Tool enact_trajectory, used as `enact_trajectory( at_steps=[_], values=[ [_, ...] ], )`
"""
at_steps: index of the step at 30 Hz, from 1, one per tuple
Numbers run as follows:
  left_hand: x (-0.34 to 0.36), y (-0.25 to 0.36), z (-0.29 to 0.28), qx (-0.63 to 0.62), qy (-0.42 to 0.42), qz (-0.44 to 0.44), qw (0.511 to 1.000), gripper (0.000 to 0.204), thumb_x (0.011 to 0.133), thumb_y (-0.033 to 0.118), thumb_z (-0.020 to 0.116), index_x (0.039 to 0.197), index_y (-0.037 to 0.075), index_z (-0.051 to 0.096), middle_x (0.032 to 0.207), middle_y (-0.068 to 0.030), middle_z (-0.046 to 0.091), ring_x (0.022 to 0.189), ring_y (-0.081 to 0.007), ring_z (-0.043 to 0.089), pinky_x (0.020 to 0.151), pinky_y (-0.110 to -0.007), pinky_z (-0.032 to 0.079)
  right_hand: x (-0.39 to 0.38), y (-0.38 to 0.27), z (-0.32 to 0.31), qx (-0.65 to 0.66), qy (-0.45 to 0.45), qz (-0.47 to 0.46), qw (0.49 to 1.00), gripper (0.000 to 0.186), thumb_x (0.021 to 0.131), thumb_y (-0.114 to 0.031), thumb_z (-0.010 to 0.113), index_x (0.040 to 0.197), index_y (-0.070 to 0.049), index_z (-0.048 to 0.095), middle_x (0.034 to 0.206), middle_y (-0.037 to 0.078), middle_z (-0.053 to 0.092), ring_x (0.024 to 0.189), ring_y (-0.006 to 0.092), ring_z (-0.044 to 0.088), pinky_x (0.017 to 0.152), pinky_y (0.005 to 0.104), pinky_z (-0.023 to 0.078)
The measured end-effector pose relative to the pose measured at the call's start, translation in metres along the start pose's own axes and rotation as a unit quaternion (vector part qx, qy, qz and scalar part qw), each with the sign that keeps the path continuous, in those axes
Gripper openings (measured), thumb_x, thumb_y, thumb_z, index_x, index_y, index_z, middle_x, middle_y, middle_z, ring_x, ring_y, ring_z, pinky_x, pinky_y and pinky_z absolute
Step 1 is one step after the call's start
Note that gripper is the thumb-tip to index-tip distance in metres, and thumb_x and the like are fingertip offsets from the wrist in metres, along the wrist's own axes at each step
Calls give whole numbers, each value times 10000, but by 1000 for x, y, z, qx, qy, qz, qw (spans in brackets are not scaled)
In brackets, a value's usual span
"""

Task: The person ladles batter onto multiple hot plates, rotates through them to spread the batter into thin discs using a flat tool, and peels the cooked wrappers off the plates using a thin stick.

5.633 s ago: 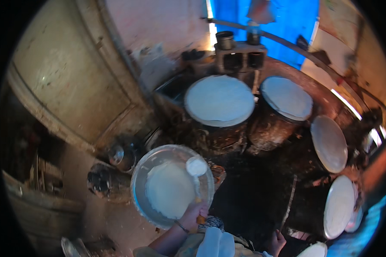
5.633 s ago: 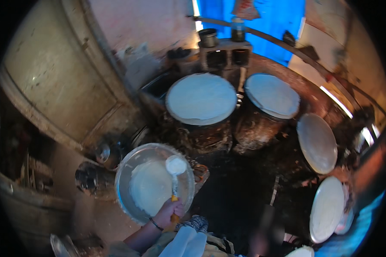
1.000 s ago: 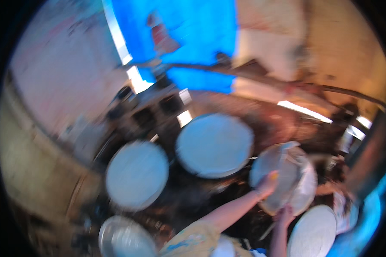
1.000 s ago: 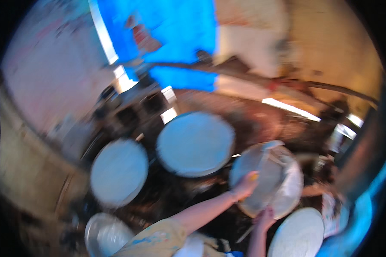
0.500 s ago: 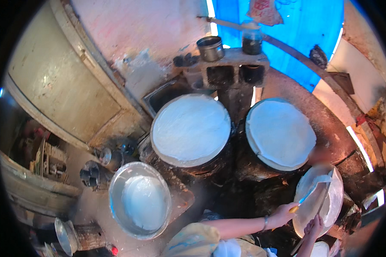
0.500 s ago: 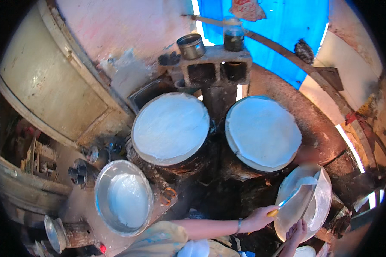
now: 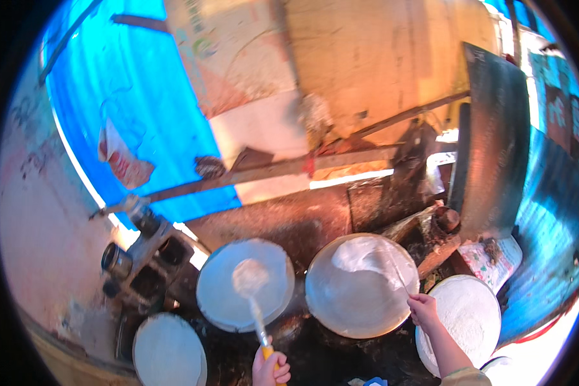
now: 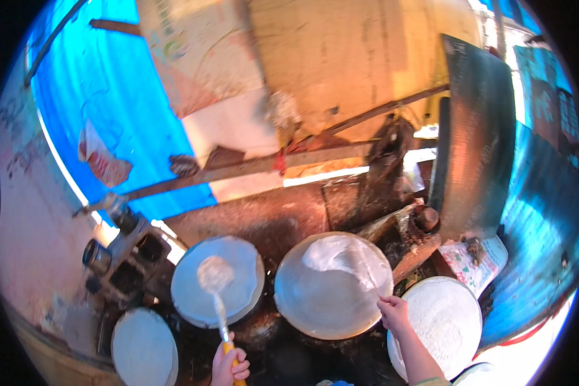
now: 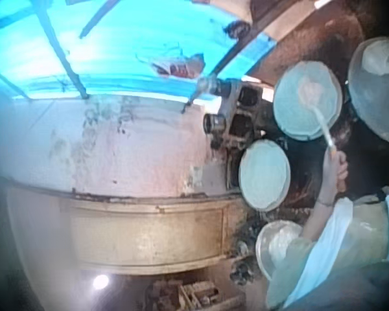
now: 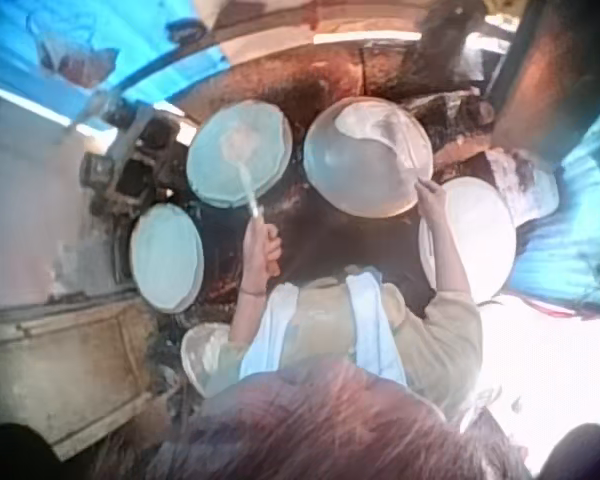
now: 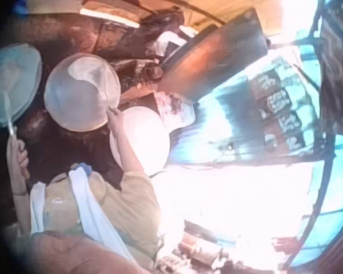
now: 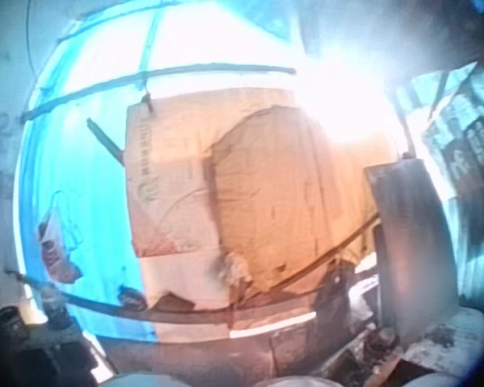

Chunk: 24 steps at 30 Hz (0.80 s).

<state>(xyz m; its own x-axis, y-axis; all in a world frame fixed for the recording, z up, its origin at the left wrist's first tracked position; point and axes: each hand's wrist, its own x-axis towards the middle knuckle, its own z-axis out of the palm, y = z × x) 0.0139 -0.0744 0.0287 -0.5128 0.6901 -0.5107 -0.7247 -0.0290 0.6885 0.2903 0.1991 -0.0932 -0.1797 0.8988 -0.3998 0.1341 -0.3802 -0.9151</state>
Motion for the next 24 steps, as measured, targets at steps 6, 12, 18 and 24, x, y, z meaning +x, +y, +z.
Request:
enact_trajectory(
  at_steps=[6,12,18,24],
  values=[
    [-5,-11,11,-103,-35,-2,994,279,927,87,467,1206,97,455,699,24,362,462,-14,306,360,-124,238,-9,-3,47,5,-109,66,992,225,769,-154,691,945,-26,635,596,1,525,420,68,411,354,212,278],
    [-20,-5,-1,-6,-78,11,997,324,904,122,521,1217,100,437,740,10,420,484,-19,334,371,-124,257,26,-12,-1,16,-21,-11,1000,179,759,-102,676,913,-16,643,585,0,532,403,67,416,356,207,292],
    [-34,0,-4,23,-66,43,997,403,866,105,577,1236,110,416,813,-8,461,479,-29,347,368,-136,263,22,-25,-1,-10,-264,140,954,211,778,-104,671,978,-44,640,548,-2,494,382,69,381,345,209,261],
    [-22,8,-5,-26,-81,-1,996,484,803,-35,545,1245,96,396,812,-16,456,459,-29,333,358,-134,247,60,-31,-3,-35,-106,18,994,199,776,-105,674,960,-37,640,570,-10,507,398,70,409,350,211,293]
  ],
)
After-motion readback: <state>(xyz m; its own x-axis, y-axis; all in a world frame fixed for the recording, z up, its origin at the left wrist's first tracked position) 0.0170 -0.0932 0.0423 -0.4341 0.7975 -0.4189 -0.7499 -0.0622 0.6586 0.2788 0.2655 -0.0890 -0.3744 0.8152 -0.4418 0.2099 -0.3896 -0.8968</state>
